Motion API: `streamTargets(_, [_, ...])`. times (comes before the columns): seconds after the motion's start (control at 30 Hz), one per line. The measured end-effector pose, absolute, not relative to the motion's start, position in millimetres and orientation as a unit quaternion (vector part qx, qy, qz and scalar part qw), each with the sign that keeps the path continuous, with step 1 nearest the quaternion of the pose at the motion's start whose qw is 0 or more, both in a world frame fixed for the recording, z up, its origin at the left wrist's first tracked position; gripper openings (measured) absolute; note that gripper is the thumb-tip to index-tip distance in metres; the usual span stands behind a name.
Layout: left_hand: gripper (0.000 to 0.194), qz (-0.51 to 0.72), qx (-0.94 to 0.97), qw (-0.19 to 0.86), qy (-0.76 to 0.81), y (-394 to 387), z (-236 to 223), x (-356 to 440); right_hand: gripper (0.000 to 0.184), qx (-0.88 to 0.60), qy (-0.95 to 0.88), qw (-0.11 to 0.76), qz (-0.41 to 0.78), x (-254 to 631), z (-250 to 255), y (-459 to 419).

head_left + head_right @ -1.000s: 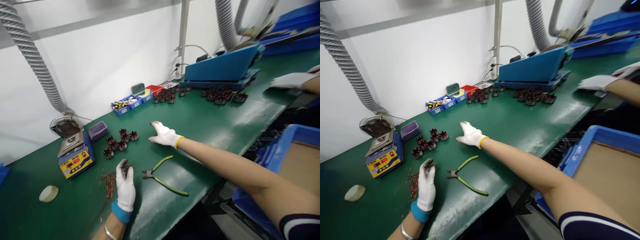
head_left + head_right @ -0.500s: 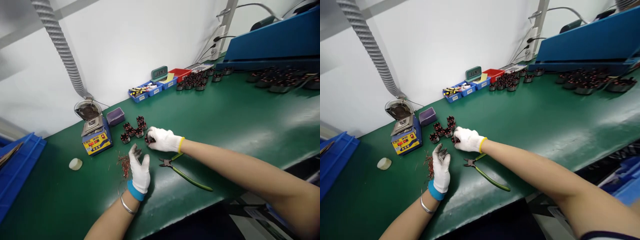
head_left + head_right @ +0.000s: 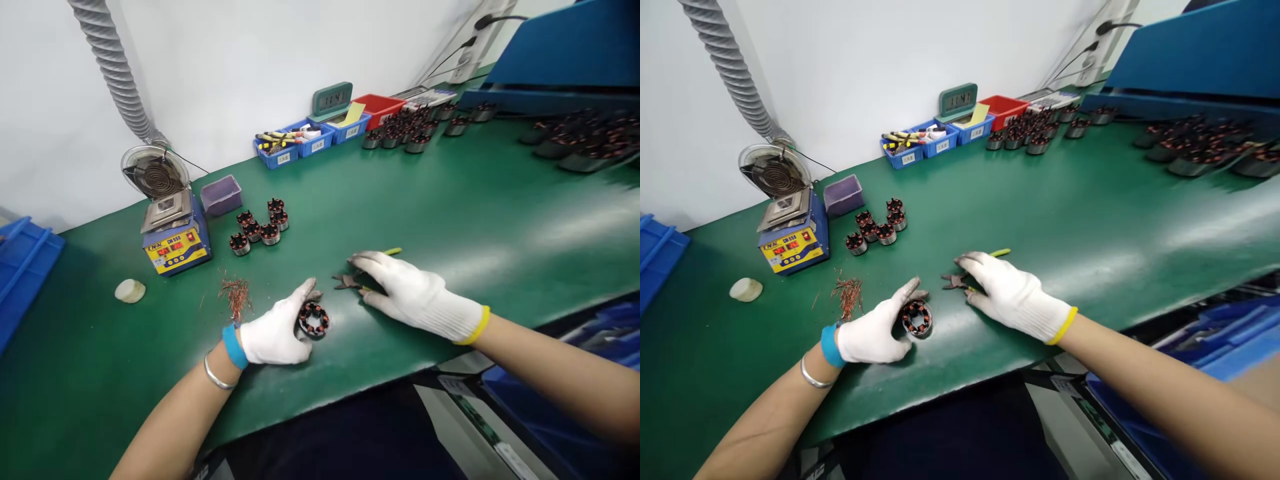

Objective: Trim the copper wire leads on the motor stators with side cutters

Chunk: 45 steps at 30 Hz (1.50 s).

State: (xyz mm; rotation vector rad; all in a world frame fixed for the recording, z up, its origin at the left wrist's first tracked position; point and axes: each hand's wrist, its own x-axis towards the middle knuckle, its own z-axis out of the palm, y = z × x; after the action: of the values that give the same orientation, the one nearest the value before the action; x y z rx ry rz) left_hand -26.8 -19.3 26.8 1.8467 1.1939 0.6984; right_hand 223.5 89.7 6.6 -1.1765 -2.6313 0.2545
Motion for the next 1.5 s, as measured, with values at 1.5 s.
streamTargets(1.5, [0.114, 0.364, 0.639, 0.367, 0.569, -24, 9, 9, 0.031, -0.405, -0.866, 0.027, 0.293, 188, 48, 47])
